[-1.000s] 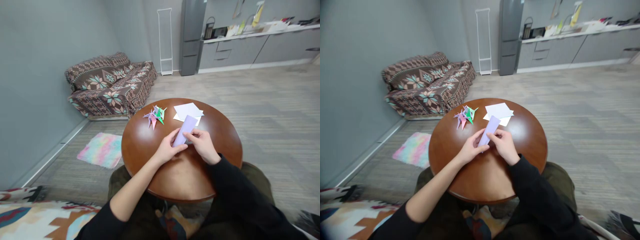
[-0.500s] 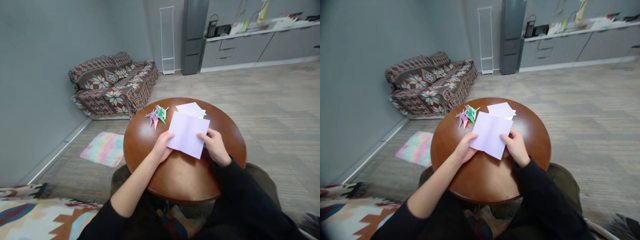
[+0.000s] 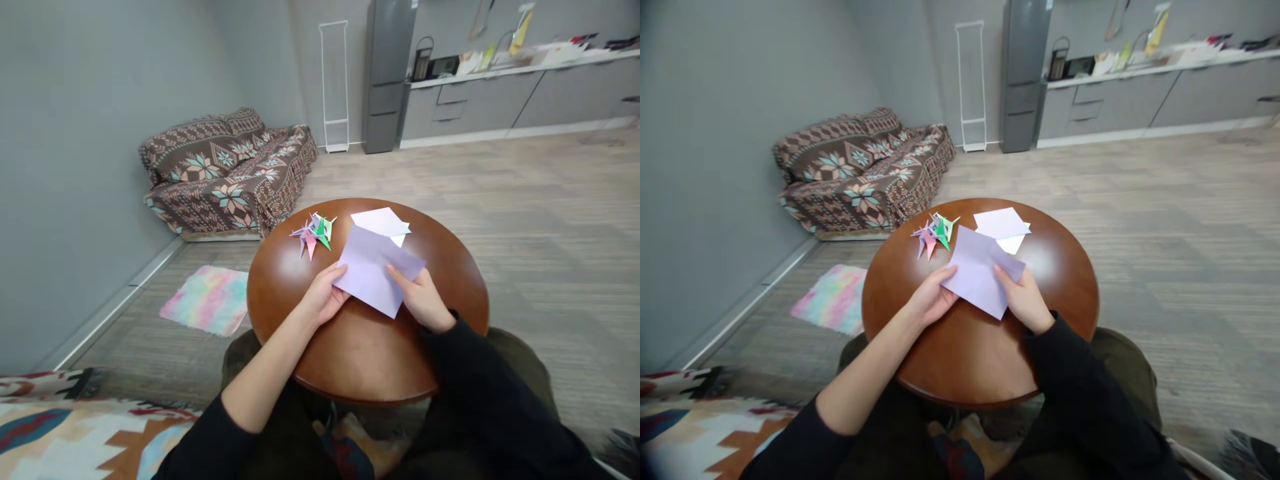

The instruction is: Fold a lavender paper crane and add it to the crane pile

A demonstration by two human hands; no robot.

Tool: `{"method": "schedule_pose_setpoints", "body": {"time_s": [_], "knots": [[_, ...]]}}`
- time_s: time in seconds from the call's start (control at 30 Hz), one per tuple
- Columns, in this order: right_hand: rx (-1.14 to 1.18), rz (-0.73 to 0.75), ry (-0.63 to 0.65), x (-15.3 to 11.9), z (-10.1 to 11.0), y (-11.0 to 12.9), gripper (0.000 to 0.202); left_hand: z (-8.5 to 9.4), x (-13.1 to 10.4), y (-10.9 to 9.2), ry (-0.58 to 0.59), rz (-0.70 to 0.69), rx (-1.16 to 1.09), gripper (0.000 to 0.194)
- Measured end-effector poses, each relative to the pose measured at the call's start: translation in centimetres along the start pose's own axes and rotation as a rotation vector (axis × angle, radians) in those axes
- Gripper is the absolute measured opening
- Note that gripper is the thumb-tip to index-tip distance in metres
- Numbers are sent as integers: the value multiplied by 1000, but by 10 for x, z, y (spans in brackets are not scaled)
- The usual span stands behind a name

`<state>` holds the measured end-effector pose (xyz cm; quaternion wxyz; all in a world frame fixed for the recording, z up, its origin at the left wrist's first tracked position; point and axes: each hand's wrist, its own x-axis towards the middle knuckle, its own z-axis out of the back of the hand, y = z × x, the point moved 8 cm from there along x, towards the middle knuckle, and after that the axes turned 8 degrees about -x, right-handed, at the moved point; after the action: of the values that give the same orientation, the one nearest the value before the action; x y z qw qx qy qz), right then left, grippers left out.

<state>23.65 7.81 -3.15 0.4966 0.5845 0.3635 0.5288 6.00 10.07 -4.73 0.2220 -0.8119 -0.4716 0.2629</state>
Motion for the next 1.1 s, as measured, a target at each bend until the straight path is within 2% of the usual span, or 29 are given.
{"method": "schedule_pose_setpoints", "body": {"time_s": [0.1, 0.2, 0.27, 0.33, 0.43, 0.5, 0.57, 0.67, 0.73, 0.8, 0.83, 0.9, 0.97, 1.1], "knots": [[-91, 65, -127, -1, 5, 9, 40, -4, -2, 9, 18, 89, -95, 24], [-228, 202, -140, -6, 1, 26, 40, -5, -3, 13, 23, 118, -120, 19], [-367, 358, -55, -11, -9, 41, 46, -4, -2, 11, 14, 110, -124, 19], [-534, 489, 87, -17, -24, 50, 58, -3, -1, 7, -8, 90, -138, 22], [-754, 529, 292, -23, -41, 46, 76, -4, -1, -1, -10, 40, -141, 34], [-833, 504, 378, -26, -48, 42, 82, -4, -2, -6, 2, -12, -65, 41], [-827, 483, 450, -30, -54, 41, 83, -1, -4, -10, -24, -101, 72, 35], [-625, 429, 528, -35, -60, 42, 87, 6, -4, -16, -80, -214, 202, 29], [-362, 305, 472, -30, -55, 38, 87, 9, -2, -18, -80, -241, 224, 34], [-74, 84, 320, -19, -44, 24, 78, 10, 3, -21, -63, -253, 252, 38], [-3, -28, 260, -14, -41, 14, 76, 9, 7, -22, -49, -253, 267, 39], [52, -228, 235, -4, -42, -5, 70, 4, 18, -26, -14, -242, 298, 39], [66, -257, 226, 11, -46, -9, 61, -3, 33, -30, 19, -235, 331, 35], [75, -196, 93, 51, -43, -12, 50, -16, 71, -42, 37, -279, 372, 22]]}}
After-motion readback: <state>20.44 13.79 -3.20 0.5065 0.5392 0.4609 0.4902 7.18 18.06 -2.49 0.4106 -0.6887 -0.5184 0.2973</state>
